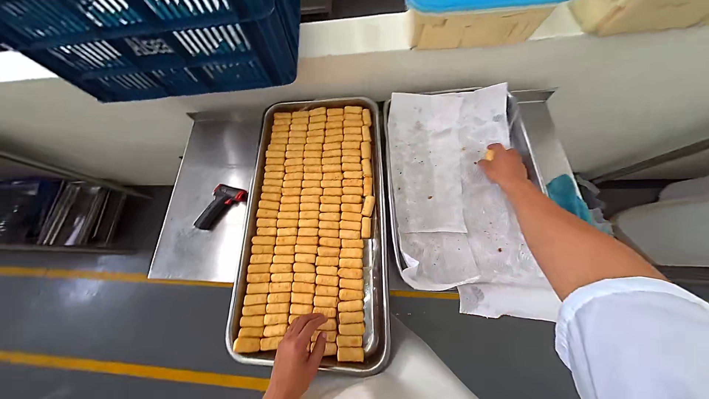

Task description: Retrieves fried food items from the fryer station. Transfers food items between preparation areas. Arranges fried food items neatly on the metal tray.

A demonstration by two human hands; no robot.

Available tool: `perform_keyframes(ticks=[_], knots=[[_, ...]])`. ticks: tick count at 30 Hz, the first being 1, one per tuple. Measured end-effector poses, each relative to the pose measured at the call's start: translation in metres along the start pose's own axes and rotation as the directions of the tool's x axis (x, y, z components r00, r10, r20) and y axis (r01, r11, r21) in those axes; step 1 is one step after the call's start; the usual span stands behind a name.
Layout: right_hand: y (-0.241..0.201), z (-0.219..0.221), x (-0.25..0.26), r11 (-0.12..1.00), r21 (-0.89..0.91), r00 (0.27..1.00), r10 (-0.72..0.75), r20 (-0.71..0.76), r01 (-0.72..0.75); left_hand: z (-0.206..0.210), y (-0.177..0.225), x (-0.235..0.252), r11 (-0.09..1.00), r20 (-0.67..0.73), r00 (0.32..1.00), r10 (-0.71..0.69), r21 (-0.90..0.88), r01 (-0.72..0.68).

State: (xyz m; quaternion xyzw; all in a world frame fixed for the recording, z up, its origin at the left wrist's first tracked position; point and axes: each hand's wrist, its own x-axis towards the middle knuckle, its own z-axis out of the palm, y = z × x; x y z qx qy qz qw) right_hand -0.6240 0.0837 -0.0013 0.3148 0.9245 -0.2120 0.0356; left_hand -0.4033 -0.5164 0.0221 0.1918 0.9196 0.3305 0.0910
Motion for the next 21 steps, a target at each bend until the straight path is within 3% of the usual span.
perform_keyframes(ticks=[3, 6, 9, 12, 14, 17, 21], knots=[[-0.029, -0.021, -0.038, 0.973, 0.232, 0.999, 0.014, -0.034, -0.006, -0.001, 0.001, 0.008, 0.999, 0.004, 1.000, -0.016, -0.027, 0.016], [-0.081, -0.016, -0.126, 0.911, 0.383, 0.977, -0.196, 0.080, 0.152, -0.002, 0.002, 0.024, 0.997, 0.017, 0.999, -0.027, -0.072, 0.028], [-0.134, 0.014, -0.230, 0.894, 0.310, 0.896, -0.394, 0.206, 0.322, 0.000, 0.009, 0.047, 0.994, 0.100, 0.993, -0.066, -0.083, 0.074], [-0.161, 0.052, -0.279, 0.887, 0.114, 0.839, -0.461, 0.289, 0.448, 0.005, 0.023, 0.082, 0.992, 0.167, 0.982, -0.091, -0.073, 0.104], [-0.162, 0.064, -0.289, 0.891, 0.049, 0.825, -0.438, 0.356, 0.452, 0.013, 0.035, 0.109, 0.995, 0.211, 0.974, -0.086, -0.036, 0.096], [-0.150, 0.051, -0.301, 0.919, 0.182, 0.822, -0.393, 0.411, 0.349, 0.031, 0.050, 0.145, 0.994, 0.275, 0.961, -0.017, 0.104, -0.013], [-0.137, 0.027, -0.328, 0.931, 0.253, 0.690, -0.365, 0.626, 0.263, 0.052, 0.056, 0.167, 0.943, 0.321, 0.941, 0.104, 0.269, -0.196]])
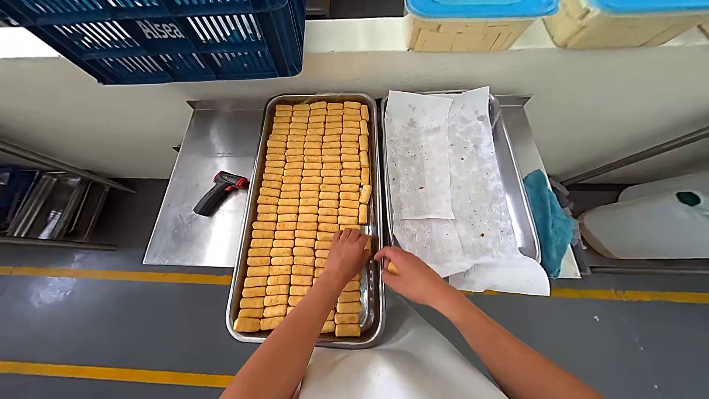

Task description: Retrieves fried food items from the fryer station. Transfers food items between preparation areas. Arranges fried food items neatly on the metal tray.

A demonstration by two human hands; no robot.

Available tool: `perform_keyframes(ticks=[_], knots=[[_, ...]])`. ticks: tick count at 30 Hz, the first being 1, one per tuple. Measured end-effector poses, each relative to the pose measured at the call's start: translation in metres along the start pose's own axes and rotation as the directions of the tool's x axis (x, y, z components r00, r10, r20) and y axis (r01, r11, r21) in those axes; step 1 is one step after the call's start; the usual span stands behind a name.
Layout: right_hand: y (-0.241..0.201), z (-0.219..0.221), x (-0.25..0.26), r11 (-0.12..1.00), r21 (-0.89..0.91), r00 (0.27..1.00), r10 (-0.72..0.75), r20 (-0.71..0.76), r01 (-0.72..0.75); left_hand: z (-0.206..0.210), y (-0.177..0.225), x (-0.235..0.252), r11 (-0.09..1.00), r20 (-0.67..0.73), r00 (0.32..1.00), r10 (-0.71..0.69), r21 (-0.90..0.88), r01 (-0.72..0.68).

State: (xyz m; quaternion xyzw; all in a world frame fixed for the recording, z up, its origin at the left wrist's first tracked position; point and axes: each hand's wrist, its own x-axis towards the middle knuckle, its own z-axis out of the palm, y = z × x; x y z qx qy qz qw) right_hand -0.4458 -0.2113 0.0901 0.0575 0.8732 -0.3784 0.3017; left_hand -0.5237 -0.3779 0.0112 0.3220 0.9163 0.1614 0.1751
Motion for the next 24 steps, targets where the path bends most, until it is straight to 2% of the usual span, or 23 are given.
perform_keyframes(ticks=[3, 6, 8, 10, 13, 16, 18, 22, 24], knots=[[-0.003, 0.004, -0.007, 0.997, 0.029, 0.998, -0.065, -0.004, 0.065, 0.000, 0.002, 0.008, 0.998, 0.020, 0.999, 0.031, 0.062, -0.032], [-0.008, 0.012, 0.004, 0.990, 0.082, 0.991, -0.112, -0.079, 0.118, -0.007, -0.003, 0.008, 0.993, -0.067, 0.997, -0.034, -0.115, 0.026], [-0.010, 0.017, 0.010, 0.990, 0.034, 0.984, -0.129, -0.122, 0.134, -0.015, -0.006, -0.001, 0.964, -0.159, 0.981, -0.110, -0.258, 0.067], [-0.006, 0.016, 0.006, 0.985, 0.004, 0.961, -0.167, -0.221, 0.173, -0.019, -0.011, -0.017, 0.939, -0.207, 0.965, -0.159, -0.334, 0.083], [0.013, 0.008, -0.016, 0.956, 0.117, 0.878, -0.194, -0.437, 0.270, -0.012, -0.017, -0.050, 0.951, -0.188, 0.980, -0.066, -0.310, 0.005], [0.038, 0.006, -0.044, 0.951, 0.157, 0.818, -0.138, -0.559, 0.268, 0.010, -0.016, -0.071, 0.961, -0.146, 0.988, 0.057, -0.261, -0.094], [0.052, 0.011, -0.063, 0.959, 0.200, 0.812, -0.049, -0.581, 0.200, 0.018, -0.011, -0.076, 0.962, -0.133, 0.985, 0.111, -0.233, -0.140], [0.069, 0.046, -0.105, 0.947, 0.314, 0.768, 0.155, -0.622, 0.064, 0.020, -0.010, -0.066, 0.956, -0.229, 0.955, 0.187, -0.183, -0.231], [0.077, 0.072, -0.125, 0.925, 0.378, 0.737, 0.236, -0.633, 0.029, 0.015, -0.013, -0.057, 0.962, -0.173, 0.967, 0.189, -0.163, -0.217]])
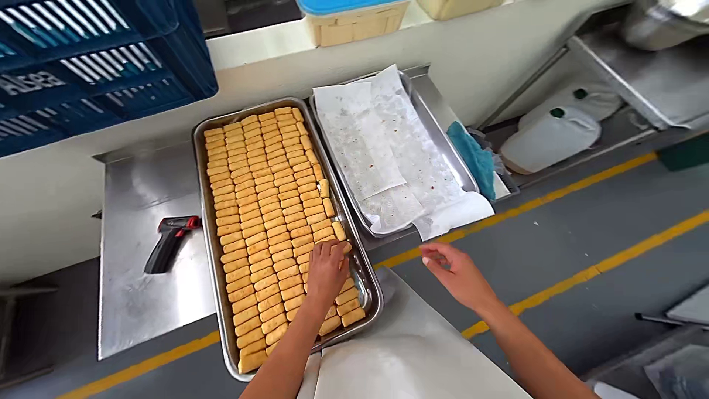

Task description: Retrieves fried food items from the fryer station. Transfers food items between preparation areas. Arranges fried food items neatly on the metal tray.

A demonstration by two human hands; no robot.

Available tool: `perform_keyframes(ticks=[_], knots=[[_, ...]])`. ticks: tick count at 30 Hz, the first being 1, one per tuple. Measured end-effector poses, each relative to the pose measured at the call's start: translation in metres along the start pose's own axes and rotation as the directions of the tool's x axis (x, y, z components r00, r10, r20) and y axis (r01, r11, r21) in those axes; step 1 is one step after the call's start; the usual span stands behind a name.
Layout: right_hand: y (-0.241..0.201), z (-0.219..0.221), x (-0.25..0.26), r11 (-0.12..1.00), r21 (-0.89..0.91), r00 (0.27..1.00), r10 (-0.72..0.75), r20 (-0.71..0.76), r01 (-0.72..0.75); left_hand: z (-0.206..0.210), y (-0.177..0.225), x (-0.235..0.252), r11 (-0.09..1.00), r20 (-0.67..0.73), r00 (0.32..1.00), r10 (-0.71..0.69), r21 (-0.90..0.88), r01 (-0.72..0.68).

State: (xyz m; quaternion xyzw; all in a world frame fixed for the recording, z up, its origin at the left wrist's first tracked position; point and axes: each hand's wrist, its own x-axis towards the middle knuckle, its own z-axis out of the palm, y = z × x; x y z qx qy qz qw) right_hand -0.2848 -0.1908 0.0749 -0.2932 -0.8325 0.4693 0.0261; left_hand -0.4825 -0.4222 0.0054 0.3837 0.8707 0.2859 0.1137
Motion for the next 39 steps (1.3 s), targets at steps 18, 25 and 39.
perform_keyframes(ticks=[18, 25, 39], knots=[[0.094, -0.010, -0.166, 0.953, 0.107, 0.945, 0.298, -0.138, -0.284, 0.006, 0.007, 0.017, 0.947, 0.245, 0.962, 0.120, 0.263, -0.185], [0.189, -0.076, -0.237, 0.935, 0.193, 0.890, 0.344, -0.299, -0.296, 0.010, 0.069, 0.043, 0.983, -0.112, 0.985, 0.133, 0.144, -0.117], [0.241, -0.152, -0.184, 0.931, 0.289, 0.972, 0.234, -0.005, -0.222, 0.126, 0.255, 0.090, 0.880, 0.332, 0.941, 0.059, 0.427, -0.206]])
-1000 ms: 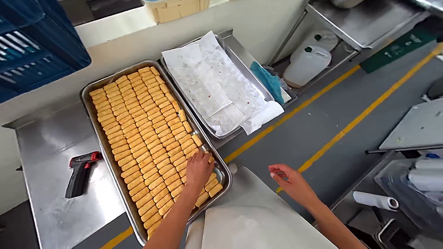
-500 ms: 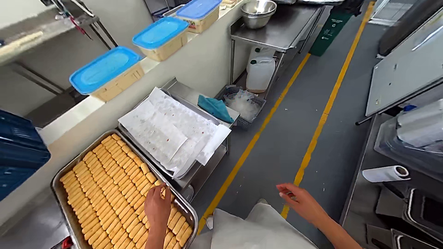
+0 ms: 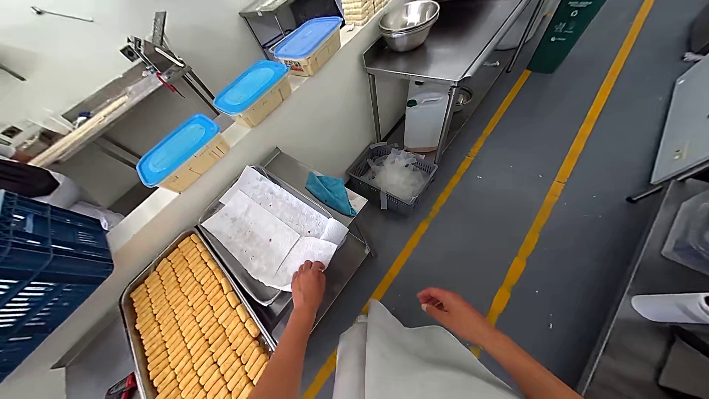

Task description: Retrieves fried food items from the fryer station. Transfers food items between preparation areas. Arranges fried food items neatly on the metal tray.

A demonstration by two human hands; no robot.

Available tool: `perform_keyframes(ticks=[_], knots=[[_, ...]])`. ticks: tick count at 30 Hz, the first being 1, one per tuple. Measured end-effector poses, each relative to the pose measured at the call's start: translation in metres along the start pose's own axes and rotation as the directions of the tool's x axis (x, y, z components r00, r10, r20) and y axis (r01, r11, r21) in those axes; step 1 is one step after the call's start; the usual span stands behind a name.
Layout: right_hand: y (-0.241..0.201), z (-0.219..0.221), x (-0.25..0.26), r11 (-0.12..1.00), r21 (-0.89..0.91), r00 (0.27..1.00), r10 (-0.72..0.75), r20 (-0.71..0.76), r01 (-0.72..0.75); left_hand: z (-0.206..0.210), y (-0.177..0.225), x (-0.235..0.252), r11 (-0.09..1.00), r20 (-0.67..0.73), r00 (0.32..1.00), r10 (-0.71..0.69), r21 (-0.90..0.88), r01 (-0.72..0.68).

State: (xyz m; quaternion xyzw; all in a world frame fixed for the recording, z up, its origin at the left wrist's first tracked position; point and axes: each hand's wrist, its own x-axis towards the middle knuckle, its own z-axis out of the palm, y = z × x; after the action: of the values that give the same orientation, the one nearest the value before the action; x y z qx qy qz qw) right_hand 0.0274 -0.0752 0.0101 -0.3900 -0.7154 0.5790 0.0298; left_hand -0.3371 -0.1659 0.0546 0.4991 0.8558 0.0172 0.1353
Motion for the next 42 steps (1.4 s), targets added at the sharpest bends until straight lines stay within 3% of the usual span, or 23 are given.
perform_keyframes(ticks=[3, 5, 7, 9, 10, 12, 16, 18, 21, 28, 31, 34, 38, 42], knots=[[-0.006, 0.011, 0.010, 0.997, 0.073, 0.999, -0.025, -0.025, 0.026, -0.019, -0.034, 0.005, 0.989, 0.005, 0.998, -0.066, -0.131, 0.066], [0.001, 0.017, 0.014, 0.995, 0.094, 0.999, -0.024, -0.036, 0.028, -0.030, -0.060, 0.012, 0.923, 0.063, 0.989, -0.137, -0.353, 0.151], [0.013, 0.020, 0.016, 0.996, 0.093, 1.000, 0.006, -0.028, -0.003, -0.035, -0.084, 0.025, 0.745, 0.059, 0.974, -0.218, -0.634, 0.206], [0.020, 0.018, 0.016, 0.995, 0.088, 0.998, 0.047, -0.032, -0.044, -0.042, -0.102, 0.045, 0.575, 0.036, 0.939, -0.343, -0.782, 0.240], [0.022, 0.017, 0.017, 0.994, 0.083, 0.997, 0.070, -0.036, -0.067, -0.041, -0.113, 0.057, 0.561, 0.022, 0.926, -0.377, -0.790, 0.247], [0.020, 0.015, 0.023, 0.993, 0.068, 0.994, 0.102, -0.047, -0.099, -0.030, -0.136, 0.084, 0.645, -0.028, 0.918, -0.395, -0.720, 0.256], [0.005, 0.020, 0.039, 0.990, 0.029, 0.986, 0.141, -0.090, -0.139, 0.003, -0.158, 0.123, 0.865, -0.033, 0.919, -0.392, -0.352, 0.357], [-0.009, 0.026, 0.049, 0.987, 0.035, 0.980, 0.161, -0.114, -0.158, 0.019, -0.173, 0.135, 0.913, 0.009, 0.930, -0.366, -0.188, 0.361], [-0.026, 0.041, 0.064, 0.981, 0.043, 0.976, 0.191, -0.107, -0.187, 0.029, -0.209, 0.152, 0.944, -0.012, 0.949, -0.315, -0.104, 0.312], [-0.078, 0.097, 0.139, 0.980, 0.070, 0.965, 0.170, 0.201, -0.187, 0.023, -0.268, 0.188, 0.971, -0.021, 0.974, -0.225, -0.084, 0.223], [-0.118, 0.134, 0.183, 0.932, 0.270, 0.932, 0.148, 0.330, -0.244, 0.019, -0.267, 0.183, 0.962, -0.056, 0.970, -0.235, -0.158, 0.223], [-0.147, 0.173, 0.216, 0.752, 0.522, 0.890, 0.191, 0.414, -0.403, 0.004, -0.263, 0.169, 0.941, -0.108, 0.963, -0.245, -0.265, 0.210], [-0.178, 0.200, 0.249, 0.560, 0.748, 0.925, 0.325, 0.197, -0.356, -0.031, -0.271, 0.149, 0.886, -0.165, 0.950, -0.265, -0.431, 0.172], [-0.180, 0.194, 0.251, 0.576, 0.762, 0.929, 0.359, 0.088, -0.294, -0.053, -0.283, 0.137, 0.819, -0.163, 0.928, -0.335, -0.537, 0.202]])
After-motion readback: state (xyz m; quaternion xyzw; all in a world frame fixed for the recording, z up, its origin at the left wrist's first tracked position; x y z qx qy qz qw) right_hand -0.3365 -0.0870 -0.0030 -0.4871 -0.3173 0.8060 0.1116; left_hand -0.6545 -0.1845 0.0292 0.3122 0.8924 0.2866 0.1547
